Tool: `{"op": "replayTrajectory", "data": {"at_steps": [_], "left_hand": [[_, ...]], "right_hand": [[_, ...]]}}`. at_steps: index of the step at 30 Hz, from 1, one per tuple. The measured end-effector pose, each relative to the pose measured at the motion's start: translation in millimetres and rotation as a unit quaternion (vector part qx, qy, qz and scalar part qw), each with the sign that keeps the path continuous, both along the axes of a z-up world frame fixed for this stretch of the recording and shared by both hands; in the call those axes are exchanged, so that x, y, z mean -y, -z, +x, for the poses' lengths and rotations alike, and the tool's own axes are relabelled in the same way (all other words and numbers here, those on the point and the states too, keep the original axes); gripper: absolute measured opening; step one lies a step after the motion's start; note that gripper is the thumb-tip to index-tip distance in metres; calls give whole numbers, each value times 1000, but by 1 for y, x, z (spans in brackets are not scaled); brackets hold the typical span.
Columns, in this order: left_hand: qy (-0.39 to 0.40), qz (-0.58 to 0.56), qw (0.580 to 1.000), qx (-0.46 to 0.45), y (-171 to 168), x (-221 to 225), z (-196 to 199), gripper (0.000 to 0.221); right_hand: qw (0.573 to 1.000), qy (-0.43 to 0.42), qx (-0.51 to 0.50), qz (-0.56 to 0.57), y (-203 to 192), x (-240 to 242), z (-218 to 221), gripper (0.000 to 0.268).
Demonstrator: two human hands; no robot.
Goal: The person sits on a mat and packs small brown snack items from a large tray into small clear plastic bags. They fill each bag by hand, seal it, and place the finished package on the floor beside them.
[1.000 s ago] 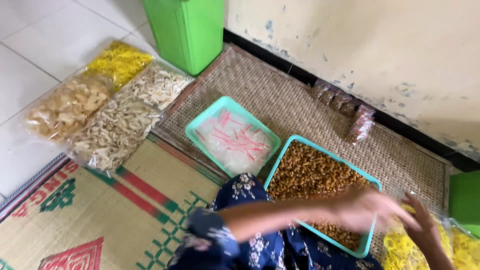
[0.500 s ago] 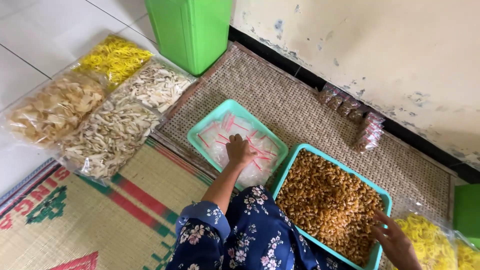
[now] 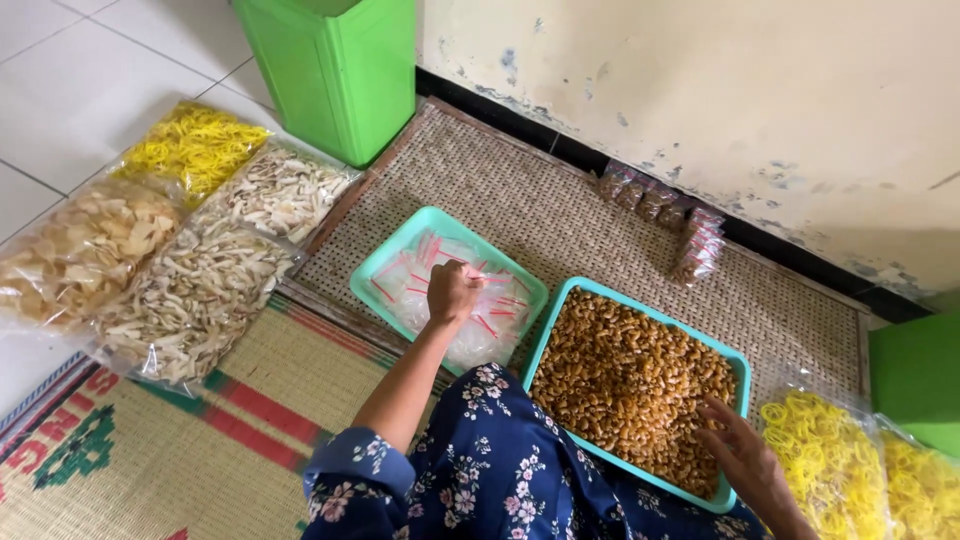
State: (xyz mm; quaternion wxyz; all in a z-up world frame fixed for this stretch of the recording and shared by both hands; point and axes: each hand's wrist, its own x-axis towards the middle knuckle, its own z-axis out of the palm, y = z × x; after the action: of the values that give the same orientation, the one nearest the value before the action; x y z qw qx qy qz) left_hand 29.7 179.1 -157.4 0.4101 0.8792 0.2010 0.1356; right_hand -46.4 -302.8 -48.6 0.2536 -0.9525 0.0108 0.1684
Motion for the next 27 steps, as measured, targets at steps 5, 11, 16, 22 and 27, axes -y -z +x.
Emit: {"op": "replayTrajectory", "data": {"at_steps": [5,11,16,22,27], "left_hand": [[103,-28,987,121,-65,52,-13,16],[238,-60,960,138,-111,142,-58,26],[306,-92,939,125,-100,182,-73,35],[360,-158,919,38,-128,195,-109,32],[405,-213,888,41,-130,198,-119,36]], "right_hand": [[992,-66,85,69,-4,-13,-6,61],[936,-161,270,158,-39,-62,-20,50],[903,-191,337,188,-80,-88,-41,43],[893,-210,363,164,-79,-79,-56,25],[907,-194,330,178,-79,-73,-66,6]]}}
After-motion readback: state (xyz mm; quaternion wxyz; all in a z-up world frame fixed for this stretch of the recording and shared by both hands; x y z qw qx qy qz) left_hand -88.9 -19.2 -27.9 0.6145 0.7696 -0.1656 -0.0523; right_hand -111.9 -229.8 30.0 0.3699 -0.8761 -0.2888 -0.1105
